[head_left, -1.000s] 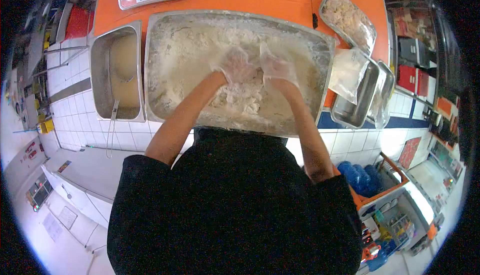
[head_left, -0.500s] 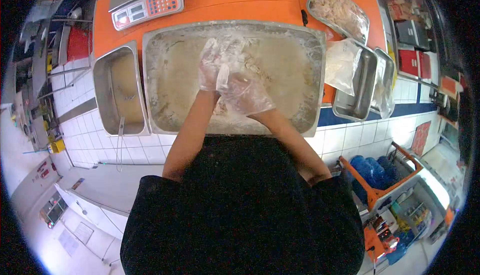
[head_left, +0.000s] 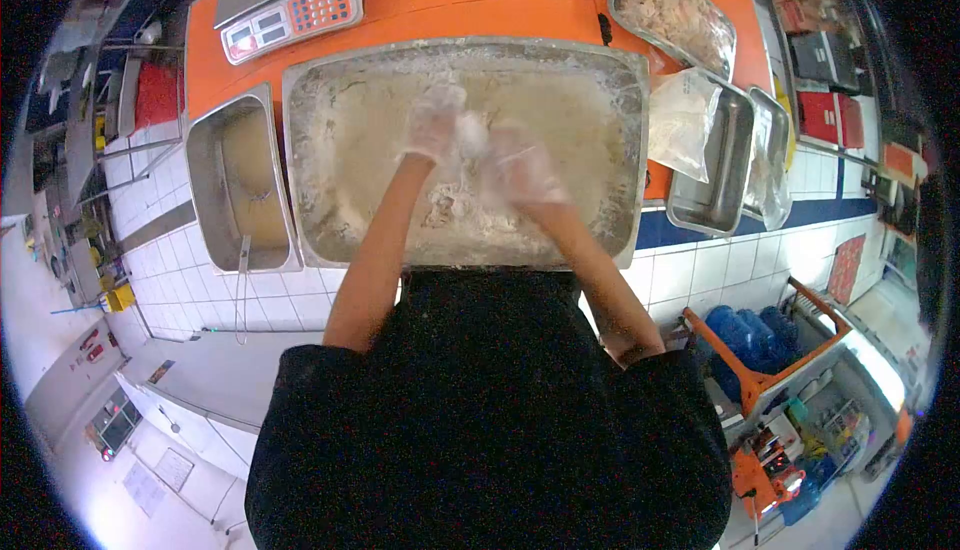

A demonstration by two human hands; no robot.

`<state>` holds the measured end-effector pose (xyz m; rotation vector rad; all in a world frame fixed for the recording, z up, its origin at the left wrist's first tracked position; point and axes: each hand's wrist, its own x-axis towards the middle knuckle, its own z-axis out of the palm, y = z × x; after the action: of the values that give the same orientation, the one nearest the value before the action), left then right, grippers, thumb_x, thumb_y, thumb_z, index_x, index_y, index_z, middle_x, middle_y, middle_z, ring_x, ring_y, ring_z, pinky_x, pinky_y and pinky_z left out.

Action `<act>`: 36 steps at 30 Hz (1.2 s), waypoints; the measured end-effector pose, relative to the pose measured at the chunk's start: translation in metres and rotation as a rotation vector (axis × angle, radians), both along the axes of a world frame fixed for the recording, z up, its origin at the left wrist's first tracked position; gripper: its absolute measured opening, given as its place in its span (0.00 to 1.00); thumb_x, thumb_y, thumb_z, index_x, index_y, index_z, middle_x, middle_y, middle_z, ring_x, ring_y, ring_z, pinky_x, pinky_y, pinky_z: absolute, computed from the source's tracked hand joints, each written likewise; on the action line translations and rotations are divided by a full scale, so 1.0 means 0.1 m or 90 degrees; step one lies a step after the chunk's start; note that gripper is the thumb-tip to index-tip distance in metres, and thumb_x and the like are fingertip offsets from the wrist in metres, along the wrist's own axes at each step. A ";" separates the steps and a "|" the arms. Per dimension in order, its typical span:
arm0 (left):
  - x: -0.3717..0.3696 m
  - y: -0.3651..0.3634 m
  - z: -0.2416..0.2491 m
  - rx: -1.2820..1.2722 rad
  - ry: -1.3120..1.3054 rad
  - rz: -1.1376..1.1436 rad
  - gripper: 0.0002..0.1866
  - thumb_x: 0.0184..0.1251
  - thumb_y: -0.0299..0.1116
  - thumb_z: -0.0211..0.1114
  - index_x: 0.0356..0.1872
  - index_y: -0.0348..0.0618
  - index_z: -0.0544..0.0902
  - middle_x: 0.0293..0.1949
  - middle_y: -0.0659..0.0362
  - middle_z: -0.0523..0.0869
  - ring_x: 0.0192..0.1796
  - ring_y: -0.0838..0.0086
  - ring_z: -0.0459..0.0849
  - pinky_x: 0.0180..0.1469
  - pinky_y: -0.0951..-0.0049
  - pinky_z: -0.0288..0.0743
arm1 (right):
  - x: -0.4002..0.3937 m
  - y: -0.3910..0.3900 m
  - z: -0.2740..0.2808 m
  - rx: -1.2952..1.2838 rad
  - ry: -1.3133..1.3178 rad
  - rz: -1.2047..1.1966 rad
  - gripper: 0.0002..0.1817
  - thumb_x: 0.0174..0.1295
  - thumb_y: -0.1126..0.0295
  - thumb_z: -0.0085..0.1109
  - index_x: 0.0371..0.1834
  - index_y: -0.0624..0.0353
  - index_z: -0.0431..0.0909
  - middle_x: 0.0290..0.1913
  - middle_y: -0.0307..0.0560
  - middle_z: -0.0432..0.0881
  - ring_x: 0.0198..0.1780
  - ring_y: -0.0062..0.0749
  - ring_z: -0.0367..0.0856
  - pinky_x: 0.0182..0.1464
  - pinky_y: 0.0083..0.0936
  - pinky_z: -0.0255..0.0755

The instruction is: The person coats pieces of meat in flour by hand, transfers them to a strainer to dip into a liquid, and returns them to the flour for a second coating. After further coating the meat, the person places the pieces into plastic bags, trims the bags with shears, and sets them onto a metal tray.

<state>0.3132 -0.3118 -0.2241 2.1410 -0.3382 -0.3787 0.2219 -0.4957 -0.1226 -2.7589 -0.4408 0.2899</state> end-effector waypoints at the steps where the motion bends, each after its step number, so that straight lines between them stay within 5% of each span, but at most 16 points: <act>1: 0.05 -0.06 0.20 0.425 -0.141 -0.199 0.26 0.68 0.45 0.55 0.61 0.39 0.74 0.63 0.47 0.74 0.64 0.56 0.73 0.67 0.58 0.64 | -0.04 -0.10 -0.43 -0.242 -0.041 -0.007 0.17 0.67 0.65 0.46 0.51 0.65 0.75 0.52 0.62 0.78 0.55 0.57 0.76 0.59 0.43 0.70; 5: -0.17 -0.43 0.58 0.382 -0.049 -0.134 0.25 0.69 0.44 0.53 0.62 0.42 0.73 0.63 0.45 0.74 0.64 0.53 0.73 0.69 0.56 0.60 | 0.04 -0.31 -0.44 -0.086 0.102 -0.020 0.19 0.64 0.67 0.46 0.54 0.66 0.74 0.49 0.62 0.79 0.52 0.58 0.76 0.56 0.45 0.70; 7: -0.21 -0.47 0.36 0.199 0.003 -0.175 0.24 0.69 0.44 0.51 0.63 0.46 0.73 0.63 0.46 0.74 0.64 0.52 0.72 0.69 0.59 0.61 | -0.04 -0.21 -0.84 0.030 -0.210 -0.084 0.19 0.59 0.69 0.48 0.51 0.66 0.75 0.46 0.60 0.80 0.48 0.54 0.78 0.51 0.43 0.72; 8: -0.29 -0.43 0.32 0.198 0.011 -0.174 0.24 0.69 0.44 0.51 0.63 0.46 0.73 0.63 0.46 0.74 0.64 0.52 0.72 0.69 0.59 0.61 | -0.07 -0.22 -0.79 0.030 -0.202 -0.081 0.19 0.59 0.69 0.48 0.51 0.66 0.75 0.46 0.60 0.80 0.48 0.54 0.78 0.51 0.43 0.72; 10: -0.38 -0.26 0.30 0.302 0.053 -0.408 0.24 0.70 0.49 0.50 0.59 0.47 0.75 0.56 0.48 0.80 0.54 0.52 0.79 0.57 0.57 0.72 | 0.09 -0.27 -0.49 -0.093 0.200 0.204 0.16 0.60 0.65 0.48 0.44 0.63 0.80 0.42 0.57 0.83 0.44 0.51 0.82 0.51 0.44 0.73; 13: -0.68 0.25 0.63 0.229 -0.154 -0.558 0.22 0.70 0.47 0.50 0.57 0.46 0.77 0.56 0.48 0.80 0.54 0.55 0.81 0.56 0.58 0.74 | -0.16 -0.52 0.11 0.004 0.135 0.320 0.17 0.60 0.68 0.46 0.48 0.64 0.77 0.44 0.59 0.83 0.45 0.53 0.82 0.50 0.42 0.75; 15: -0.64 0.23 1.22 0.545 0.149 -0.498 0.24 0.71 0.49 0.49 0.60 0.47 0.76 0.60 0.48 0.77 0.57 0.58 0.79 0.60 0.62 0.72 | -0.20 -0.56 0.46 -0.052 0.214 0.222 0.17 0.60 0.70 0.45 0.49 0.65 0.76 0.45 0.59 0.83 0.46 0.53 0.82 0.51 0.42 0.74; 17: -0.81 0.58 0.98 0.541 0.053 -0.464 0.25 0.71 0.50 0.49 0.61 0.47 0.75 0.61 0.50 0.77 0.57 0.60 0.79 0.61 0.64 0.71 | -0.28 -0.63 0.40 -0.110 0.289 0.118 0.18 0.61 0.71 0.44 0.51 0.65 0.75 0.47 0.59 0.83 0.48 0.52 0.82 0.52 0.43 0.74; 19: -0.99 0.94 0.39 0.533 -0.049 -0.424 0.25 0.72 0.51 0.49 0.62 0.48 0.75 0.61 0.52 0.77 0.57 0.63 0.78 0.61 0.67 0.70 | -0.45 -0.73 -0.04 0.012 0.181 0.228 0.16 0.57 0.74 0.50 0.49 0.61 0.75 0.48 0.56 0.80 0.49 0.47 0.79 0.52 0.37 0.73; 21: -1.10 1.18 -0.32 0.135 0.379 -0.216 0.22 0.70 0.38 0.50 0.63 0.46 0.74 0.63 0.50 0.75 0.64 0.59 0.74 0.67 0.63 0.65 | -0.49 -0.64 -0.25 0.075 0.198 0.192 0.20 0.58 0.73 0.50 0.56 0.60 0.72 0.51 0.55 0.79 0.53 0.46 0.78 0.55 0.36 0.72; 24: -0.81 0.42 0.99 -0.013 0.417 -0.140 0.21 0.71 0.34 0.50 0.63 0.40 0.73 0.63 0.51 0.75 0.64 0.60 0.74 0.67 0.64 0.65 | -0.30 -0.39 0.06 0.155 0.315 0.108 0.27 0.61 0.72 0.49 0.67 0.58 0.66 0.58 0.55 0.77 0.58 0.44 0.76 0.61 0.34 0.68; 27: -0.75 0.30 0.85 -0.252 0.556 -0.030 0.20 0.73 0.33 0.50 0.62 0.37 0.73 0.63 0.53 0.75 0.63 0.63 0.74 0.68 0.63 0.64 | -0.38 -0.31 -0.29 0.299 0.358 0.044 0.29 0.63 0.73 0.48 0.71 0.55 0.62 0.63 0.55 0.74 0.59 0.43 0.75 0.64 0.33 0.65; 29: -0.73 0.41 0.58 -0.231 0.417 -0.101 0.20 0.73 0.33 0.51 0.61 0.37 0.74 0.63 0.54 0.75 0.62 0.65 0.74 0.67 0.64 0.65 | -0.34 -0.40 -0.53 0.414 0.288 0.026 0.29 0.64 0.74 0.47 0.71 0.54 0.63 0.64 0.55 0.72 0.60 0.42 0.74 0.65 0.33 0.64; 32: -0.79 0.50 0.54 -0.179 0.240 -0.196 0.19 0.72 0.36 0.53 0.59 0.38 0.77 0.62 0.53 0.76 0.61 0.67 0.75 0.66 0.66 0.67 | -0.36 -0.56 -0.55 0.645 0.482 -0.002 0.26 0.62 0.73 0.50 0.67 0.54 0.69 0.68 0.56 0.66 0.63 0.45 0.70 0.69 0.34 0.58; 34: -0.64 0.46 0.76 -0.144 0.193 -0.224 0.19 0.71 0.38 0.55 0.56 0.38 0.78 0.61 0.52 0.76 0.60 0.67 0.75 0.65 0.65 0.67 | -0.35 -0.61 -0.49 0.210 0.067 0.097 0.24 0.61 0.69 0.56 0.62 0.56 0.74 0.65 0.56 0.70 0.59 0.44 0.73 0.65 0.35 0.64; 36: -0.35 0.27 1.12 0.327 0.379 -0.307 0.22 0.57 0.41 0.61 0.51 0.41 0.81 0.48 0.49 0.83 0.51 0.59 0.82 0.52 0.60 0.75 | -0.25 -0.62 -0.38 0.169 -0.057 0.095 0.24 0.60 0.67 0.59 0.61 0.57 0.75 0.61 0.55 0.73 0.57 0.43 0.75 0.62 0.33 0.67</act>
<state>0.2783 -0.2849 -0.1122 2.2800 -0.4380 -1.4739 0.1967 -0.5575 -0.1603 -2.4906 -0.6592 0.1324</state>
